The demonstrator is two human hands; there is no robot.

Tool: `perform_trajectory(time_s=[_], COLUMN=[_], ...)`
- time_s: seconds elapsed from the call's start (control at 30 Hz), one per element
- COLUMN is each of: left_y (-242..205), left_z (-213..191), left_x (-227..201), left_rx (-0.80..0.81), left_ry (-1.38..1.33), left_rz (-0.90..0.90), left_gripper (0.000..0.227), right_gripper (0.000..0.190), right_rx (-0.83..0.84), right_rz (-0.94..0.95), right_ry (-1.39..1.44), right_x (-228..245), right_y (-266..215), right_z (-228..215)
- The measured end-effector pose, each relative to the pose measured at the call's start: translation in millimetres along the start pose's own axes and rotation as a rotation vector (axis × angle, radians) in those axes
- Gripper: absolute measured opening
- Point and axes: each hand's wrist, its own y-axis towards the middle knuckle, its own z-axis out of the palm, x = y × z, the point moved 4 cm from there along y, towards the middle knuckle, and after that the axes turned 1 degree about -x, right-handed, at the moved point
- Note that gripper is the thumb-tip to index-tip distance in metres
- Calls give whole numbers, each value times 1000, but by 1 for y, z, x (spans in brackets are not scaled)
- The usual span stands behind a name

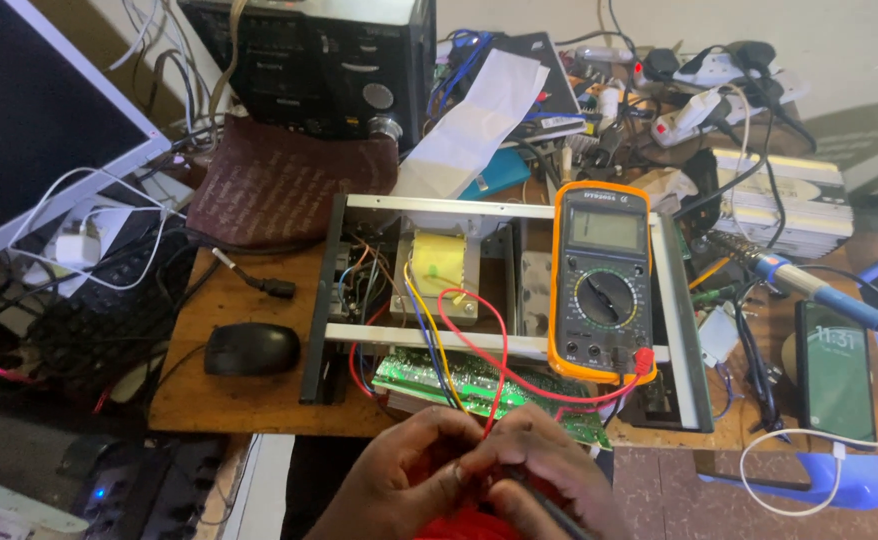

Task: The person uses a multimeter to test electrical connections on a circuit board inside an open electronic chassis. They move the multimeter probes between different points on the board and wires while observing the digital display.

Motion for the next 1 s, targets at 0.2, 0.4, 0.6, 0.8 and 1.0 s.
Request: perform_trajectory(time_s=[0.2,0.4,0.6,0.8,1.0], left_y=[10,17,15,14,13], left_z=[-1,-4,-6,-7,-9], left_x=[-25,-42,-17,-27,-19], left_rx=[45,-43,-67,-29,-58], left_ry=[-131,-139,-203,-158,-121], left_rz=[39,156,31,134,74], left_gripper=[12,4,10,14,18], right_gripper=[21,19,18,16,18], right_rx=[-104,-105,-95,-99,-49], right_rz=[51,-223,-185,-136,-94], right_ry=[402,-87,-168,-114,-80], right_x=[-22,-2,-5,-10,-14], right_y=[-10,3,3,3,3], right_z=[-5,-15,-15,-13,-12])
